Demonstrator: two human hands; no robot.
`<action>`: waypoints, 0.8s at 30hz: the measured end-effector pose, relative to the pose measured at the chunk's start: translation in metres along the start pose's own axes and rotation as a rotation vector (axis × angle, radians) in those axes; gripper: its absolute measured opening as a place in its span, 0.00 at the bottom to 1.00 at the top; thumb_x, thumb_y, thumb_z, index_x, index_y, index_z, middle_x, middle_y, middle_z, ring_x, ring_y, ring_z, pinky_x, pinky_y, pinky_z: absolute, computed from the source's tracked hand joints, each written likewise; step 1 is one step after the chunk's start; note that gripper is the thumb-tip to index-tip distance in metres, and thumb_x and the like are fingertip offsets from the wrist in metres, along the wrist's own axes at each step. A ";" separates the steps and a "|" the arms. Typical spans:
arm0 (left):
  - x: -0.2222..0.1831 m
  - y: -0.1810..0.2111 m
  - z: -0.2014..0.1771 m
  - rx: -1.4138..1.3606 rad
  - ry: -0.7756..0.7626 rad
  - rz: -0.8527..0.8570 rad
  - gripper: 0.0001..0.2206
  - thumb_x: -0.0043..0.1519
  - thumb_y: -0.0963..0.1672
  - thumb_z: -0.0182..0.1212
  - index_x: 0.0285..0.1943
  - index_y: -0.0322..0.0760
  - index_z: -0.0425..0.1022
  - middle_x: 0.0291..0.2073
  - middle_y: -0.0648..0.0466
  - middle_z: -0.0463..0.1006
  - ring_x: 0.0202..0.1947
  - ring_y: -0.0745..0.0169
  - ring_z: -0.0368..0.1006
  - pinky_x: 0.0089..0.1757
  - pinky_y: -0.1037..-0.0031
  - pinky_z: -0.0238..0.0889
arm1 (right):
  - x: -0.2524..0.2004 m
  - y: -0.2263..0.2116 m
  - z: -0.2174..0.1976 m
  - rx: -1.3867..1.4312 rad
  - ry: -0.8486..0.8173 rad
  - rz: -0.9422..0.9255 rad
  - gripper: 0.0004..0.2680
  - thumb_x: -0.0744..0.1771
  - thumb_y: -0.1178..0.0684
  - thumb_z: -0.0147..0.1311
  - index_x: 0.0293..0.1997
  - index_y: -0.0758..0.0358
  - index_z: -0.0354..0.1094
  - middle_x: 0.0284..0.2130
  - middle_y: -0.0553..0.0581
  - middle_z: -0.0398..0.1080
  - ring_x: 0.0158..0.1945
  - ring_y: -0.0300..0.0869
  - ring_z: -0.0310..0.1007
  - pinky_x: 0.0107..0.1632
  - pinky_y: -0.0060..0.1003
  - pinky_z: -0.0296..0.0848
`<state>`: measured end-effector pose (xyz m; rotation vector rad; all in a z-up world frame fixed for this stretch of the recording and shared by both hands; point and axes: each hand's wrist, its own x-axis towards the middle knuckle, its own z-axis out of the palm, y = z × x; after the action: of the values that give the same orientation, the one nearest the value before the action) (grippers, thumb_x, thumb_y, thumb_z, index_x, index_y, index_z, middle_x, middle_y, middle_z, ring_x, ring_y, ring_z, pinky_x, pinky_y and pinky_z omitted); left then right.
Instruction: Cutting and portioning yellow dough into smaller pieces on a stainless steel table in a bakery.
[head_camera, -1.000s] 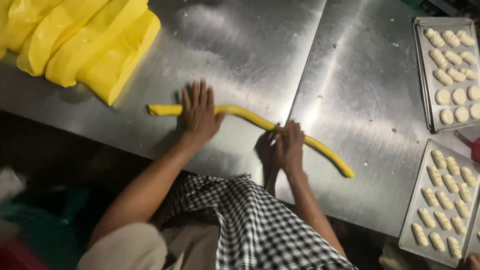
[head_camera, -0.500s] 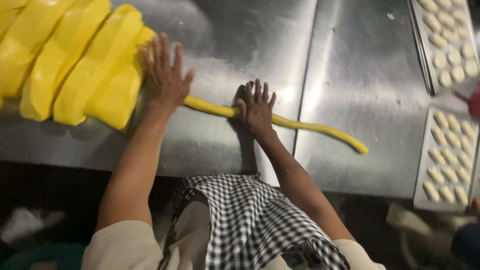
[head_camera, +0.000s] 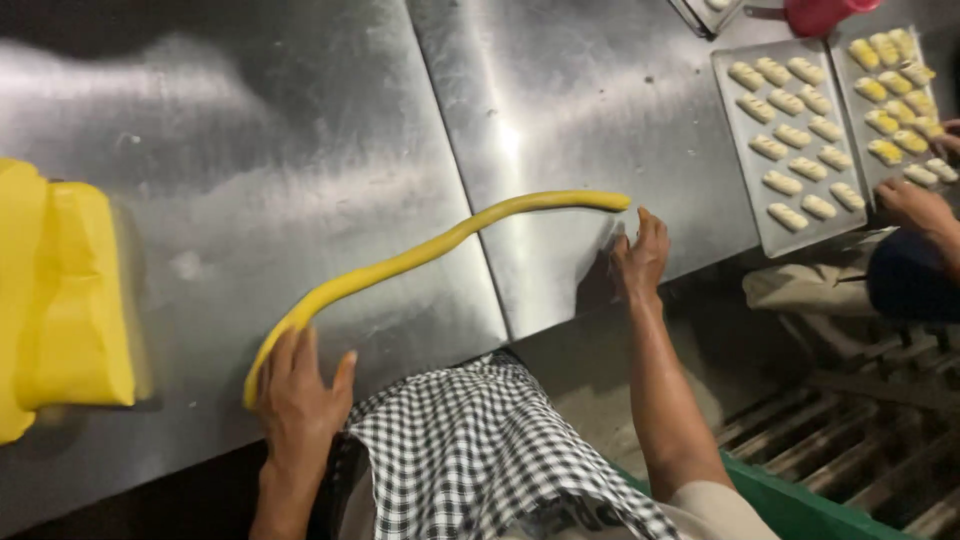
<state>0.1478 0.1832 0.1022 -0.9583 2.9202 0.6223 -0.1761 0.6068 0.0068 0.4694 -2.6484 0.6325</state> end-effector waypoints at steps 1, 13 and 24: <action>0.009 0.028 -0.005 -0.137 0.095 0.174 0.28 0.57 0.50 0.69 0.61 0.26 0.74 0.61 0.35 0.72 0.60 0.34 0.69 0.57 0.52 0.62 | 0.007 0.021 0.005 -0.041 0.011 0.003 0.21 0.64 0.62 0.62 0.65 0.67 0.65 0.56 0.68 0.69 0.59 0.63 0.68 0.62 0.52 0.67; 0.137 0.325 0.136 -0.405 0.119 0.872 0.43 0.45 0.48 0.76 0.70 0.28 0.62 0.65 0.32 0.63 0.65 0.30 0.58 0.60 0.50 0.56 | 0.104 -0.011 -0.041 0.406 -0.381 -0.086 0.12 0.63 0.59 0.64 0.51 0.60 0.74 0.45 0.64 0.68 0.43 0.53 0.76 0.46 0.42 0.77; 0.157 0.385 0.155 -0.544 0.029 0.516 0.10 0.55 0.47 0.64 0.34 0.33 0.77 0.28 0.38 0.80 0.34 0.32 0.77 0.38 0.50 0.70 | 0.151 -0.059 -0.093 0.379 -0.414 -0.456 0.17 0.64 0.59 0.56 0.58 0.70 0.65 0.35 0.69 0.69 0.36 0.61 0.71 0.38 0.52 0.72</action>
<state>-0.2174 0.4341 0.0814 -0.1845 3.0836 1.4822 -0.2585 0.5681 0.1697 1.3979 -2.6304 0.9676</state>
